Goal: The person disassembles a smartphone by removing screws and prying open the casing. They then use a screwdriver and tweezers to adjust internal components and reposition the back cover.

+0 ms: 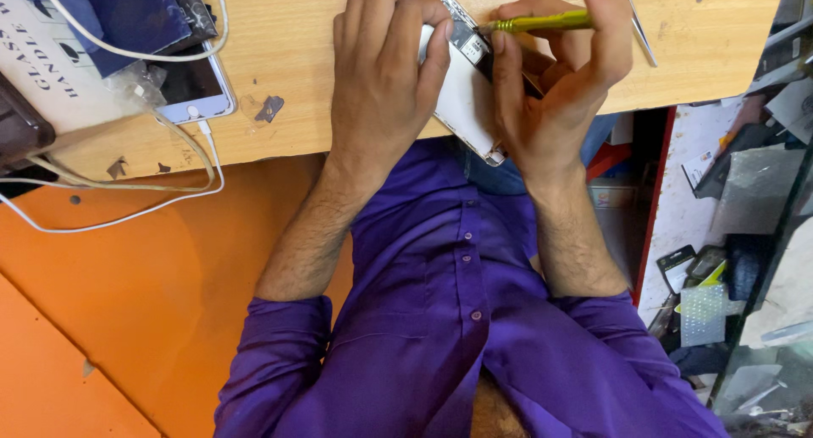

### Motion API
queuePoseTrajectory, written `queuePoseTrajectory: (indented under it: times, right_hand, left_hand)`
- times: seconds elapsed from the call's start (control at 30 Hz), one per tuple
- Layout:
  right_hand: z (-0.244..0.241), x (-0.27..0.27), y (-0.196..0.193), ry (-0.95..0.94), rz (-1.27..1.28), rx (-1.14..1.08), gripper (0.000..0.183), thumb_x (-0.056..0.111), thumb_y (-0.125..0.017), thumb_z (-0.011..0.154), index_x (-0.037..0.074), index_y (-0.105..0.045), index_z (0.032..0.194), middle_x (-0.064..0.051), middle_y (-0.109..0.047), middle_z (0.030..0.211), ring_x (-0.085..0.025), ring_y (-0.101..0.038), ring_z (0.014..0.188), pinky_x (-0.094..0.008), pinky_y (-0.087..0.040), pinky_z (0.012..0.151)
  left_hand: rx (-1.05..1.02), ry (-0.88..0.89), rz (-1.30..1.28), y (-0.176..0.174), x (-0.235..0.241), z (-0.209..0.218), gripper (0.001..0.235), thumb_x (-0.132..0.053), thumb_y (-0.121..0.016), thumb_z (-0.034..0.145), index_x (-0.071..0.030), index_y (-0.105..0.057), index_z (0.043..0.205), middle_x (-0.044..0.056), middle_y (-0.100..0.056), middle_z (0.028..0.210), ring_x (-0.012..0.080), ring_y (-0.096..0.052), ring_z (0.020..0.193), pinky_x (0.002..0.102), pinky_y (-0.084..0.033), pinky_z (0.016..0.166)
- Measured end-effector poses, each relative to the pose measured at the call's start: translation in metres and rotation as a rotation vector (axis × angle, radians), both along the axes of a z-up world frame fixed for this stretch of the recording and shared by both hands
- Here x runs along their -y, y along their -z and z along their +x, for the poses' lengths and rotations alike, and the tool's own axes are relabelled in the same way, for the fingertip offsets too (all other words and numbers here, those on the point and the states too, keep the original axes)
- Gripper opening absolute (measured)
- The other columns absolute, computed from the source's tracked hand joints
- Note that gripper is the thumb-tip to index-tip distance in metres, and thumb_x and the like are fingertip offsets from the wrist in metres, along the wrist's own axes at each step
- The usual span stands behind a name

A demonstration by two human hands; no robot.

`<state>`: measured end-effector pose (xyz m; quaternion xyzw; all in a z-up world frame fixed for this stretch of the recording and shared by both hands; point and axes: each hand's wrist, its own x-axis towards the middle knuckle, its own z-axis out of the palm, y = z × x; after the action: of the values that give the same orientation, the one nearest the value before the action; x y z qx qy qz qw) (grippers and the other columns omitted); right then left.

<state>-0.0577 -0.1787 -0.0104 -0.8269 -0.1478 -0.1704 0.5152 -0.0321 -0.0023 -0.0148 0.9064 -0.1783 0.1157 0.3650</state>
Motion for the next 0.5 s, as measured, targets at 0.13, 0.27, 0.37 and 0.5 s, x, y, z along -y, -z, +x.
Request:
queuePoseTrajectory:
  times: [0.13,0.27,0.37,0.5]
  right_hand:
    - [0.004,0.002,0.005,-0.054,-0.098,0.103,0.087,-0.019,-0.060,0.111,0.029,-0.011,0.164,-0.019,-0.056,0.130,-0.024,-0.068,0.112,-0.030,-0.068,0.091]
    - [-0.003,0.011,0.005,-0.004,0.072,-0.028,0.081,-0.014,-0.062,0.121,0.032,-0.008,0.162,-0.015,-0.060,0.130,-0.022,-0.066,0.108,-0.030,-0.063,0.093]
    - [-0.001,0.031,-0.003,0.128,0.105,-0.010,0.079,-0.008,-0.064,0.121,0.025,-0.004,0.161,-0.012,-0.061,0.127,-0.019,-0.065,0.100,-0.026,-0.056,0.085]
    - [0.032,0.095,-0.013,0.222,-0.580,0.188,0.038,-0.003,-0.076,0.101,0.007,-0.047,0.124,-0.013,-0.062,0.107,-0.030,-0.063,0.092,-0.040,-0.049,0.082]
  left_hand:
    - [0.023,-0.007,0.010,0.001,0.000,0.000,0.016,-0.011,-0.071,0.105,-0.010,-0.058,0.115,0.002,-0.056,0.131,0.0226,-0.056,0.111,0.039,-0.043,0.092]
    - [0.049,-0.031,0.046,0.002,0.003,0.000,0.017,-0.011,-0.072,0.104,-0.010,-0.058,0.115,0.002,-0.056,0.132,0.0229,-0.056,0.113,0.039,-0.044,0.093]
    - [0.050,-0.046,0.061,0.004,0.004,0.000,0.019,-0.014,-0.075,0.106,-0.010,-0.059,0.115,0.002,-0.056,0.132,0.0232,-0.056,0.118,0.041,-0.045,0.098]
    - [0.054,-0.040,0.052,0.006,0.004,-0.001,0.019,-0.013,-0.076,0.105,-0.009,-0.061,0.115,0.003,-0.056,0.132,0.0230,-0.056,0.118,0.041,-0.045,0.099]
